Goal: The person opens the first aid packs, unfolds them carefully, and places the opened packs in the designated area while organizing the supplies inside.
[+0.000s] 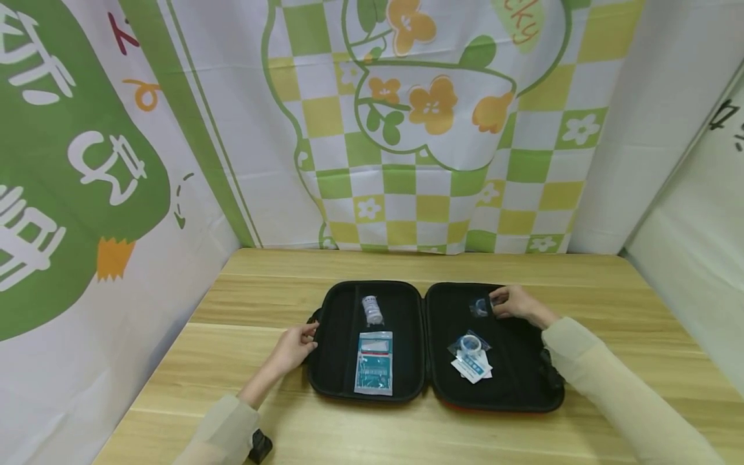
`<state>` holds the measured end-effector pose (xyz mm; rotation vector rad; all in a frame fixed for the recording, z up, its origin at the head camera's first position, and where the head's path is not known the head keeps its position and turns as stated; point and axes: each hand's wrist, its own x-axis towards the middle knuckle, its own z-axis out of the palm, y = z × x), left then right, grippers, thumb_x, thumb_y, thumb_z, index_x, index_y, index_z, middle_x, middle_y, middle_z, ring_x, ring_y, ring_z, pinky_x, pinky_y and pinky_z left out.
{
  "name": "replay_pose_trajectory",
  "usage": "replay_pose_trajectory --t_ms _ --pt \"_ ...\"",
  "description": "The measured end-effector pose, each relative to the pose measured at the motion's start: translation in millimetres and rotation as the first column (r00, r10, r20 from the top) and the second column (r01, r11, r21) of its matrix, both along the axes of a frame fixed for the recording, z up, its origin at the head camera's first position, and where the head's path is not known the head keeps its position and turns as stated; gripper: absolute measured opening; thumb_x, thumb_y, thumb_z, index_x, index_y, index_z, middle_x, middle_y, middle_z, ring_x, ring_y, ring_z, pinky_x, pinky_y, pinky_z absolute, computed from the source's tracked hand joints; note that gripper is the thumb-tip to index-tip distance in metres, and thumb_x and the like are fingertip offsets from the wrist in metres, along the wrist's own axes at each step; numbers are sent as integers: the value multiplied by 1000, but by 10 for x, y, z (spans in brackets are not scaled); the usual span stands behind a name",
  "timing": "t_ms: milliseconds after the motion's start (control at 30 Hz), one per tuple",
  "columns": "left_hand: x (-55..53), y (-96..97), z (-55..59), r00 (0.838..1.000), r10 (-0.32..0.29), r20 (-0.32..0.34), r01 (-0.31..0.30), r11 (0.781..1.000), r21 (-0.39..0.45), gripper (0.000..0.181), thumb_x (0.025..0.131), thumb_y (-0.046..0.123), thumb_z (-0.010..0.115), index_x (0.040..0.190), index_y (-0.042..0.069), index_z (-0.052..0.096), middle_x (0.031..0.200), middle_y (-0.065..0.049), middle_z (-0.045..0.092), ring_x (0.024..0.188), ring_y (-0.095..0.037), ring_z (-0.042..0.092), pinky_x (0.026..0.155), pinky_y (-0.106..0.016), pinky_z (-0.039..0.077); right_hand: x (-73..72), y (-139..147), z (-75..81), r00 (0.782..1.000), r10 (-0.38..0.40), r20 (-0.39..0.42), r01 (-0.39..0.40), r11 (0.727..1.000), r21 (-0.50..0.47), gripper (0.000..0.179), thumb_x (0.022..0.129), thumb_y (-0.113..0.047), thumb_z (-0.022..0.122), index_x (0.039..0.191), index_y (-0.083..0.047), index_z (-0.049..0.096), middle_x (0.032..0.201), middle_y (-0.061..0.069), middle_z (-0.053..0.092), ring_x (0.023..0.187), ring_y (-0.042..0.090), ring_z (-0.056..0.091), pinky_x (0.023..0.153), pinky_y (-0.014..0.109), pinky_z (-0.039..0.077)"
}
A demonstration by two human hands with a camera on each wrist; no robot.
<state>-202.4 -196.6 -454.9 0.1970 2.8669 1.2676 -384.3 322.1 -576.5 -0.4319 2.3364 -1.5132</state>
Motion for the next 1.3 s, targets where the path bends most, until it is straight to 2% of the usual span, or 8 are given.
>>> replay_pose_trajectory --t_ms 233,567,733,833,967,1033,1200,1300 --pt "-6 -11 -23 1000 3 0 -3 1000 -3 38 76 -11 58 114 -12 53 94 -17 58 80 -24 58 66 -30 50 -295 157 -447 999 -37 13 37 999 -18 31 75 -1 65 106 2 58 79 15 54 65 26 61 57 38 52" --pt "21 -16 -29 1000 4 0 -4 1000 -4 38 76 -11 58 114 -13 52 94 -18 58 81 -26 59 66 -31 51 -320 149 -559 997 -44 69 52 992 -113 39 72 -6 70 108 4 56 77 12 63 67 23 63 57 36 53" --pt "34 -14 -23 1000 10 -1 -10 1000 -7 38 76 -11 58 113 -12 53 95 -18 59 80 -25 59 65 -30 50 -78 13 -284 995 -28 94 44 983 -180 38 73 -4 70 107 5 56 76 12 64 66 21 63 57 34 53" --pt "35 -13 -17 1000 12 -1 -12 1000 -8 38 76 -11 58 113 -12 53 95 -18 59 80 -25 59 65 -30 50 202 -156 138 994 -5 106 24 983 -181 43 74 -8 69 111 8 53 79 12 64 70 19 63 61 33 52" --pt "17 -9 -19 1000 9 -4 -9 1000 0 38 76 -11 58 114 -12 53 95 -18 59 81 -25 59 66 -31 50 808 -537 1069 988 -20 151 27 999 -43 53 83 -3 57 122 22 32 92 17 61 80 17 61 75 34 50" --pt "5 -10 -19 1000 6 -12 -6 1000 3 38 76 -11 58 113 -13 53 95 -19 59 80 -25 59 66 -31 50 949 -622 1282 985 -20 169 23 1000 -16 53 86 0 51 124 25 24 95 16 60 83 14 59 79 33 49" --pt "-7 -11 -20 1000 1 -24 -1 1000 0 38 75 -12 58 112 -13 53 92 -18 58 79 -25 59 65 -30 50 966 -641 1304 978 -41 205 43 999 -3 55 87 1 49 128 22 19 95 10 59 84 11 58 83 34 47" --pt "-11 -8 -23 1000 3 -20 -3 1000 1 38 75 -12 58 112 -13 53 92 -17 58 79 -24 59 65 -30 50 976 -673 1322 979 -56 196 50 998 36 56 87 0 49 128 22 18 98 18 59 87 14 58 84 36 46"
